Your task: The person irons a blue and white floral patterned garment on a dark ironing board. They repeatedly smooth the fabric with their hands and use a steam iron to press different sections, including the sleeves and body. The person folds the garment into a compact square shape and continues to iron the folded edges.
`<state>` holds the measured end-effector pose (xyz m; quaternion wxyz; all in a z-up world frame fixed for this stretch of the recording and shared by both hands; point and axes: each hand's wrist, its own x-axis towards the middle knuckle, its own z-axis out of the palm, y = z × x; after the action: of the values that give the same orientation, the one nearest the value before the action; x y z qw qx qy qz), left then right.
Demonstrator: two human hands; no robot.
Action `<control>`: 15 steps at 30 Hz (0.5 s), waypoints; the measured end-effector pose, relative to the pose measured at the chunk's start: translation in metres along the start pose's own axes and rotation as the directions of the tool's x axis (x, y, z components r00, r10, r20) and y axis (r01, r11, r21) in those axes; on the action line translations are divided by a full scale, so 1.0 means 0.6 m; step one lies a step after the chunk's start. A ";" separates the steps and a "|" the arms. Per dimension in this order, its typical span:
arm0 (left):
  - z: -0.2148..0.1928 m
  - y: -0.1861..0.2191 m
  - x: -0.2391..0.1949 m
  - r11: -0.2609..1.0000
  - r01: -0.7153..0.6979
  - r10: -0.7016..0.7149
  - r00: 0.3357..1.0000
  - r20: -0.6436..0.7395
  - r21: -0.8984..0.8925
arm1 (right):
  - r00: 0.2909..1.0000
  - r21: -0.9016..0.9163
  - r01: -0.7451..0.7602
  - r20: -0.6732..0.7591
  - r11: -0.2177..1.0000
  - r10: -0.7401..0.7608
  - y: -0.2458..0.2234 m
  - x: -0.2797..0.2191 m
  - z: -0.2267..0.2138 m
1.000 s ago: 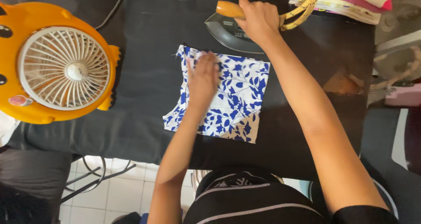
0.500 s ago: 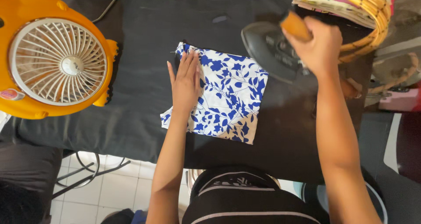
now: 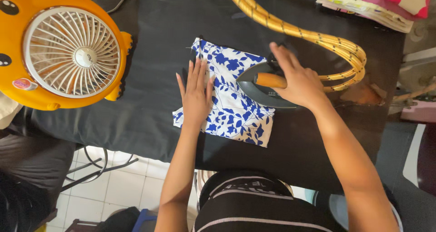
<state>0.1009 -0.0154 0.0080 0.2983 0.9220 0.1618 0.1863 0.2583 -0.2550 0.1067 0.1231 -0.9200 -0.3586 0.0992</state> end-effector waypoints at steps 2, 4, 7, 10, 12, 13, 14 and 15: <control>0.000 0.000 -0.012 0.999 0.034 -0.034 0.999 -0.014 -0.034 | 0.985 -0.025 -0.065 0.161 0.998 0.068 -0.008 0.007 -0.002; 0.004 -0.002 -0.014 0.994 0.059 -0.059 0.998 -0.003 -0.091 | 0.977 -0.032 -0.093 0.191 0.995 0.098 -0.018 0.012 0.003; 0.004 -0.007 -0.013 0.983 0.081 -0.080 0.997 0.014 -0.163 | 0.994 0.002 -0.082 0.074 0.997 0.081 -0.031 0.022 0.010; 0.003 -0.010 -0.007 0.970 0.081 -0.083 0.997 0.003 -0.229 | 0.998 0.030 -0.062 0.011 0.998 0.062 -0.050 0.053 0.021; 0.003 -0.011 -0.009 0.961 0.098 -0.100 0.995 0.003 -0.260 | 0.999 0.012 -0.036 -0.012 0.999 0.037 -0.066 0.084 0.033; 0.003 -0.010 -0.012 0.956 0.114 -0.116 0.993 0.007 -0.271 | 1.000 0.012 -0.028 -0.009 1.000 0.028 -0.075 0.098 0.039; 0.002 -0.011 -0.010 0.951 0.125 -0.128 0.992 0.009 -0.281 | 1.000 0.013 -0.019 -0.011 1.000 0.019 -0.082 0.115 0.042; 0.000 -0.011 -0.010 0.951 0.127 -0.130 0.992 0.007 -0.281 | 1.000 0.014 -0.010 -0.013 1.000 0.011 -0.090 0.131 0.045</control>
<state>0.0947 -0.0130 0.0026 0.4368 0.8567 0.1949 0.1931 0.2731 -0.1584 0.0896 0.1310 -0.9216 -0.3523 0.0964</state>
